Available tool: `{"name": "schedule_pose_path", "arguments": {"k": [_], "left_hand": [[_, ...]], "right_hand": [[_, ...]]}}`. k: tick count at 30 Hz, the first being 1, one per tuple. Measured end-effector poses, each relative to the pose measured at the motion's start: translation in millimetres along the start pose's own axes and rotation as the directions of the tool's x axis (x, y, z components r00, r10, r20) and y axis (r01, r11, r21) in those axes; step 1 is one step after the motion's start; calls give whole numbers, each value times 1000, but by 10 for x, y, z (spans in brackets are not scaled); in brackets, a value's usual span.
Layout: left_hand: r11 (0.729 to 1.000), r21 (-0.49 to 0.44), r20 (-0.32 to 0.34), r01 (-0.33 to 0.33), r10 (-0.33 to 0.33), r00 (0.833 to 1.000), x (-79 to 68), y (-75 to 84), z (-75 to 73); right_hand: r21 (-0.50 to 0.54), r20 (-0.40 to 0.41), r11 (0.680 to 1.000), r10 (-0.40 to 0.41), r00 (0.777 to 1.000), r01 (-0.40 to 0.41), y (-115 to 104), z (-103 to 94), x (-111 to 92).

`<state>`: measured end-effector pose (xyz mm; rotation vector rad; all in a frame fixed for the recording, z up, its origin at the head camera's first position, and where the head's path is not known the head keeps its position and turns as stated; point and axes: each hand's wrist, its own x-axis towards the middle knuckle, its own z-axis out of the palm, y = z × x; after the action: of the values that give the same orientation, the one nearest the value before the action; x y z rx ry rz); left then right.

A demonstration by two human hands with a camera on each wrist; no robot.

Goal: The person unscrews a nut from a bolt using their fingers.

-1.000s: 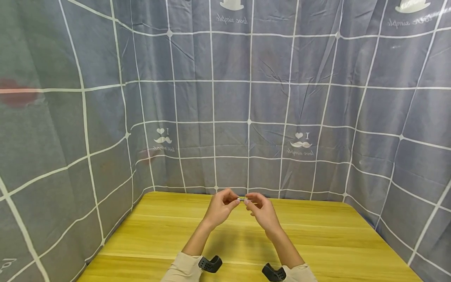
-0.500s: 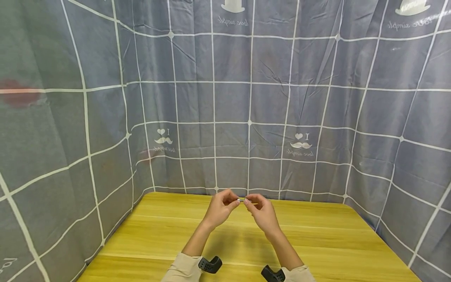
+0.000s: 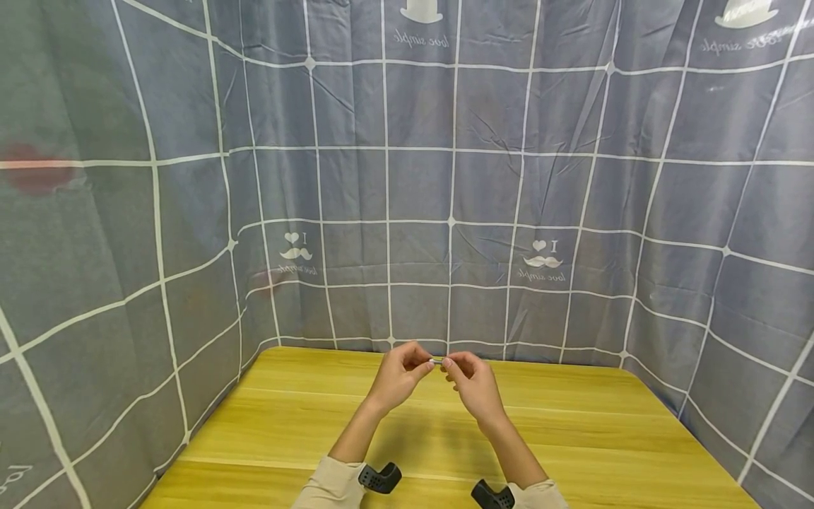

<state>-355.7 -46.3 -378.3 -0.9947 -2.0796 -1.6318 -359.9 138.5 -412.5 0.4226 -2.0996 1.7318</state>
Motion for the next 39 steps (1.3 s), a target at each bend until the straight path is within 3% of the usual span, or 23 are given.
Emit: {"name": "schedule_pose_path", "arguments": {"k": [8, 15, 39], "left_hand": [[1000, -8, -6, -5, 5, 1000, -1, 6, -1], [1000, 0, 4, -21, 21, 1000, 1, 10, 8], [1000, -1, -14, -3, 3, 1000, -5, 14, -6]], "right_hand": [[8, 21, 1000, -5, 1000, 4, 2, -4, 11], [-30, -7, 1000, 8, 1000, -8, 0, 1, 9], [-9, 13, 1000, 28, 1000, -28, -4, -9, 4]]}}
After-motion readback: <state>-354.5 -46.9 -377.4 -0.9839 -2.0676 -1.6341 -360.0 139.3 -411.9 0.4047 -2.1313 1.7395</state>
